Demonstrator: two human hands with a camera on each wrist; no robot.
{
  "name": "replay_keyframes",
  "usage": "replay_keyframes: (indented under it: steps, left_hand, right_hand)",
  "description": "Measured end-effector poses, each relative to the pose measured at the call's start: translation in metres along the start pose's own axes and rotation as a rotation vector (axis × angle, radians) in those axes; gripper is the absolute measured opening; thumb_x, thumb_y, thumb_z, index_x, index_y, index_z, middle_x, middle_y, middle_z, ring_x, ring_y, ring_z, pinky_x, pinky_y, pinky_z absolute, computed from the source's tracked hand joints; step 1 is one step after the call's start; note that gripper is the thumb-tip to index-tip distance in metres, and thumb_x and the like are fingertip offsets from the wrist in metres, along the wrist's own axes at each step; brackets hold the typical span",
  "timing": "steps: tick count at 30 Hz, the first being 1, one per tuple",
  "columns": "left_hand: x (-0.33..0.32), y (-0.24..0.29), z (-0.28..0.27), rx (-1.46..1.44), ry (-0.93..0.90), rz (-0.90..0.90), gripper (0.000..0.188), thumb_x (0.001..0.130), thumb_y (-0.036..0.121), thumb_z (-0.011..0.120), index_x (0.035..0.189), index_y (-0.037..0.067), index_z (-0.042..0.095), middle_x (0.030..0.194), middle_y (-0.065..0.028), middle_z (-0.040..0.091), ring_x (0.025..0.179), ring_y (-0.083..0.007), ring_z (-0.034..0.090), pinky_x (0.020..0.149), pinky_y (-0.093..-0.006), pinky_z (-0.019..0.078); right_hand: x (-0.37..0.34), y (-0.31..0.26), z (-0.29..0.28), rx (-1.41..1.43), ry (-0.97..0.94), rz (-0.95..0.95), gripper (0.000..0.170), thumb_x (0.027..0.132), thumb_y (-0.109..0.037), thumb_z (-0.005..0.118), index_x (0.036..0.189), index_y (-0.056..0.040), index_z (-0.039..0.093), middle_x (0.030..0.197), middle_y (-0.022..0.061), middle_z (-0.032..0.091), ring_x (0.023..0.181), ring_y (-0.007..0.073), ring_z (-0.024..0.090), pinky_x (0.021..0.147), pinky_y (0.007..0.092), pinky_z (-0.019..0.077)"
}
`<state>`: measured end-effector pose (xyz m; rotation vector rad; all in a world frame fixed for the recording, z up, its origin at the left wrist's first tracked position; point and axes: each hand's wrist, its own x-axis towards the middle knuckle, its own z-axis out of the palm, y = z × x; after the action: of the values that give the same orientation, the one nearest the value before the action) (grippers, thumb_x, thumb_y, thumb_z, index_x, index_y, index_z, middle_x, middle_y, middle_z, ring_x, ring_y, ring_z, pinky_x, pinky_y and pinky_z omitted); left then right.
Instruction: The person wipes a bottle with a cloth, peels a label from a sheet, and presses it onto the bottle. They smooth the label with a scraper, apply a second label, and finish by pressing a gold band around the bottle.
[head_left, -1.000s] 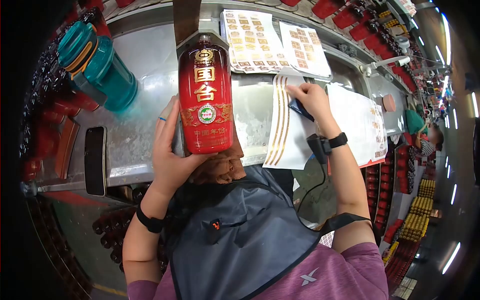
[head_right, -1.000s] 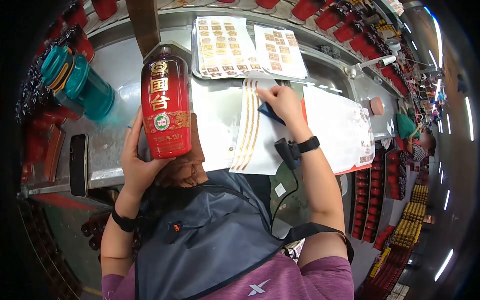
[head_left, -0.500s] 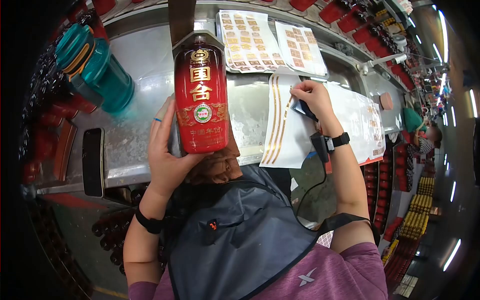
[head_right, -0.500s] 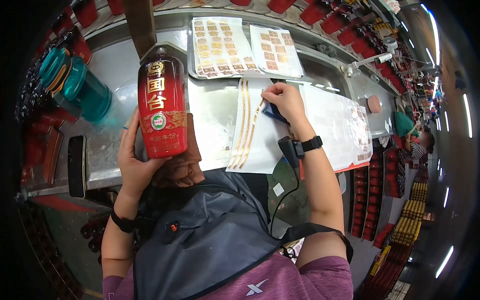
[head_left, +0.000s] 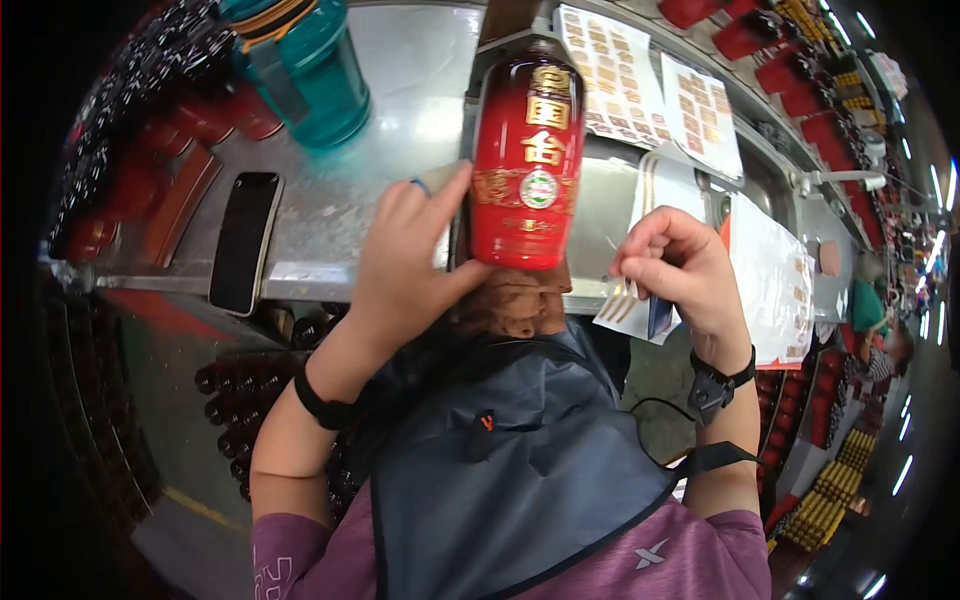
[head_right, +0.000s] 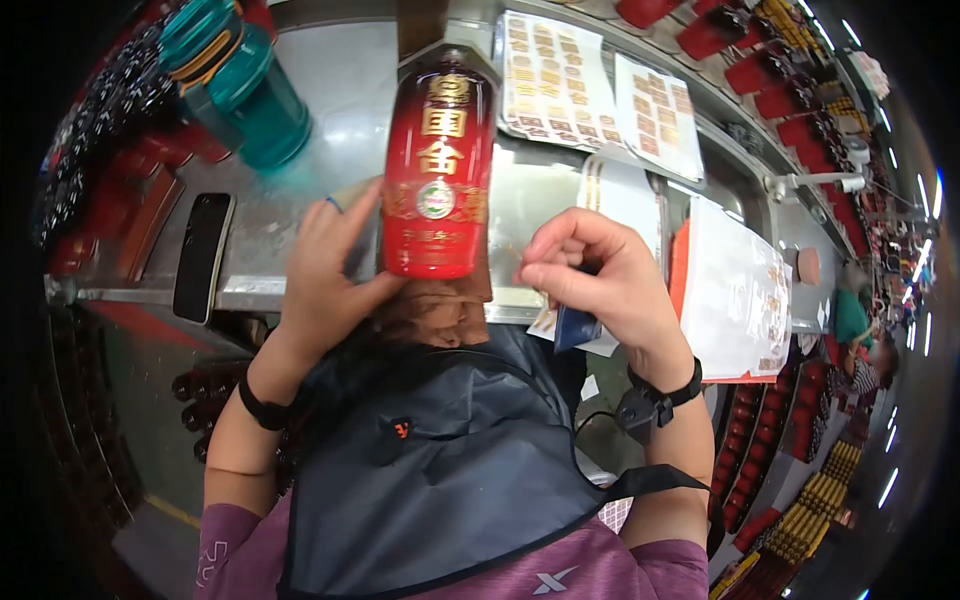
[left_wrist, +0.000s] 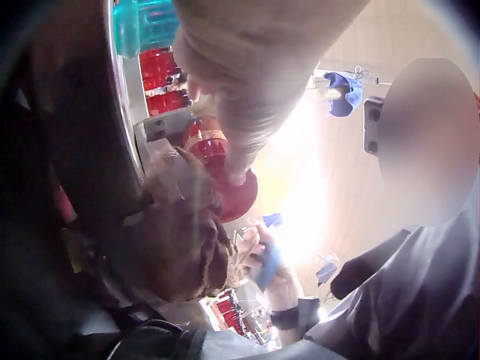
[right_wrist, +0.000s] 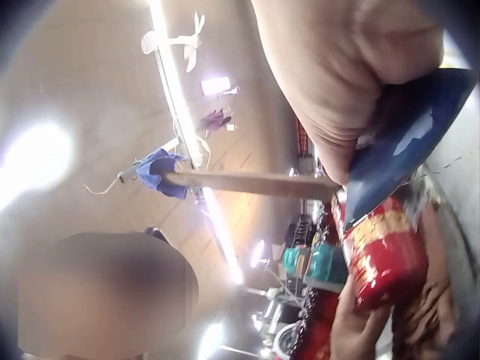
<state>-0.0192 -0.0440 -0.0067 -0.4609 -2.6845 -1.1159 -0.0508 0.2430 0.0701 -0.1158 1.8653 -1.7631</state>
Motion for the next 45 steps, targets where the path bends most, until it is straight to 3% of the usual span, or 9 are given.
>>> replay_keyframes:
  steps: [2, 5, 8, 13, 17, 22, 28, 38, 45]
  left_hand:
    - [0.001, 0.005, 0.000, -0.026, 0.030, 0.021, 0.081, 0.068, 0.020, 0.084, 0.141, 0.000, 0.053, 0.097, -0.0153, 0.053, 0.095, -0.0354, 0.055, 0.084, -0.0426, 0.0469]
    - [0.004, 0.014, -0.008, -0.073, 0.075, 0.080, 0.075, 0.069, 0.008, 0.082, 0.139, 0.000, 0.055, 0.127, -0.0174, 0.060, 0.113, -0.0340, 0.062, 0.095, -0.0390, 0.0507]
    - [0.004, 0.016, -0.008, -0.106, 0.065, 0.047, 0.075, 0.069, 0.009, 0.082, 0.138, 0.001, 0.056, 0.126, -0.0173, 0.060, 0.114, -0.0339, 0.061, 0.096, -0.0400, 0.0496]
    - [-0.008, 0.036, -0.036, -0.184, 0.009, 0.216, 0.054, 0.066, 0.027, 0.091, 0.113, 0.010, 0.071, 0.118, -0.0069, 0.062, 0.103, -0.0267, 0.055, 0.089, -0.0365, 0.0420]
    - [-0.007, 0.042, -0.042, -0.372, -0.154, 0.146, 0.040, 0.069, 0.024, 0.089, 0.103, 0.010, 0.072, 0.115, -0.0052, 0.062, 0.107, -0.0239, 0.052, 0.092, -0.0352, 0.0400]
    - [-0.012, 0.038, -0.034, -0.470, -0.144, 0.073, 0.014, 0.078, 0.009, 0.080, 0.089, 0.009, 0.071, 0.112, -0.0061, 0.064, 0.104, -0.0232, 0.055, 0.092, -0.0340, 0.0402]
    - [-0.013, 0.030, -0.030, -0.453, -0.062, 0.017, 0.015, 0.079, 0.012, 0.081, 0.091, 0.010, 0.072, 0.118, -0.0067, 0.063, 0.106, -0.0240, 0.054, 0.098, -0.0369, 0.0379]
    - [-0.013, 0.033, -0.028, -0.390, -0.138, 0.029, 0.021, 0.077, 0.021, 0.084, 0.093, 0.014, 0.074, 0.133, -0.0053, 0.054, 0.115, -0.0246, 0.043, 0.101, -0.0382, 0.0334]
    - [-0.012, 0.026, -0.030, -0.410, -0.066, -0.006, 0.011, 0.080, 0.014, 0.080, 0.088, 0.012, 0.072, 0.127, -0.0054, 0.058, 0.112, -0.0233, 0.047, 0.101, -0.0356, 0.0341]
  right_hand:
    - [-0.003, -0.007, 0.014, 0.002, -0.019, 0.047, 0.011, 0.089, -0.002, 0.073, 0.097, -0.0023, 0.065, 0.085, 0.0009, 0.068, 0.071, 0.0033, 0.060, 0.063, 0.0179, 0.0454]
    - [-0.009, -0.004, 0.022, -0.036, -0.023, -0.016, 0.014, 0.086, -0.002, 0.075, 0.096, -0.0030, 0.065, 0.086, -0.0013, 0.067, 0.071, 0.0021, 0.059, 0.063, 0.0181, 0.0449]
    - [-0.010, -0.011, 0.033, -0.372, -0.036, -0.117, 0.015, 0.084, -0.002, 0.077, 0.095, -0.0038, 0.066, 0.087, -0.0038, 0.066, 0.071, 0.0004, 0.058, 0.062, 0.0184, 0.0443]
    - [-0.004, -0.024, 0.060, -0.758, -0.128, -0.477, 0.017, 0.081, -0.005, 0.076, 0.094, -0.0100, 0.065, 0.086, 0.0042, 0.070, 0.074, 0.0206, 0.070, 0.062, 0.0318, 0.0535]
    - [0.003, -0.019, 0.067, -0.837, -0.168, -0.611, 0.019, 0.079, -0.009, 0.077, 0.093, -0.0107, 0.063, 0.081, 0.0034, 0.069, 0.073, 0.0241, 0.069, 0.062, 0.0337, 0.0536]
    - [0.001, -0.015, 0.070, -0.859, -0.160, -0.616, 0.020, 0.080, -0.008, 0.077, 0.092, -0.0095, 0.062, 0.081, 0.0031, 0.069, 0.072, 0.0228, 0.069, 0.061, 0.0324, 0.0532]
    - [-0.002, -0.005, 0.059, -0.562, -0.120, -0.198, 0.020, 0.082, -0.005, 0.076, 0.096, -0.0065, 0.062, 0.087, 0.0012, 0.071, 0.076, 0.0160, 0.071, 0.066, 0.0285, 0.0554]
    - [0.006, -0.013, 0.069, -0.721, -0.181, -0.458, 0.021, 0.082, -0.004, 0.076, 0.096, -0.0071, 0.062, 0.086, 0.0009, 0.071, 0.075, 0.0180, 0.071, 0.065, 0.0293, 0.0543]
    - [0.001, -0.012, 0.065, -0.593, -0.144, -0.170, 0.015, 0.085, -0.008, 0.077, 0.096, -0.0047, 0.066, 0.082, 0.0032, 0.071, 0.075, 0.0147, 0.069, 0.067, 0.0269, 0.0520]
